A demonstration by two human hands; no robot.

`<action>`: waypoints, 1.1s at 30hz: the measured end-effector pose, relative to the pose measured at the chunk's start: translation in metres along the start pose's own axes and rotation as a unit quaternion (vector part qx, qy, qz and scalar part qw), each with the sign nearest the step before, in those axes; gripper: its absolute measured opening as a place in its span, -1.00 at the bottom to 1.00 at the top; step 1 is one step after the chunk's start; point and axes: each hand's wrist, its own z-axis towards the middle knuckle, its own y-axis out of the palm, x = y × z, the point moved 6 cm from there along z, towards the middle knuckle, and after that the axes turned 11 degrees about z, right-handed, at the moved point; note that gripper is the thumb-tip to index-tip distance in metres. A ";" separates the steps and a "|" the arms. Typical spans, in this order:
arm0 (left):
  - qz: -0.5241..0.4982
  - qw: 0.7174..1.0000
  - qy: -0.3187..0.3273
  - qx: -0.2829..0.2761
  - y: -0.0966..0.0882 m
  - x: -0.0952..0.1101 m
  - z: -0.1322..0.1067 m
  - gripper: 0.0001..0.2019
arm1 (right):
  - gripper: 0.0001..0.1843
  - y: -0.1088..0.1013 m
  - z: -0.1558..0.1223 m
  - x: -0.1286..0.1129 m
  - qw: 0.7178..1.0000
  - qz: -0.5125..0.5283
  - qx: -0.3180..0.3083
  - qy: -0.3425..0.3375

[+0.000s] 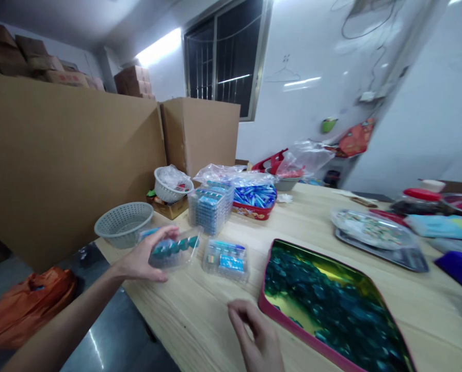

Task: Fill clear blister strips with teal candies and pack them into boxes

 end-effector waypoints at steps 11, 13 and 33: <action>-0.599 0.774 -0.098 -0.182 0.110 0.033 -0.008 -0.31 | -0.78 0.031 0.029 -0.036 0.976 0.216 0.031 -0.014; -0.612 0.761 -0.108 -0.188 0.112 0.035 -0.008 -0.33 | -0.78 0.029 0.029 -0.033 0.975 0.218 0.032 -0.006; -0.101 0.994 -0.052 -0.011 0.028 0.016 -0.002 -0.35 | -0.56 0.013 0.019 0.023 0.970 0.209 0.045 0.118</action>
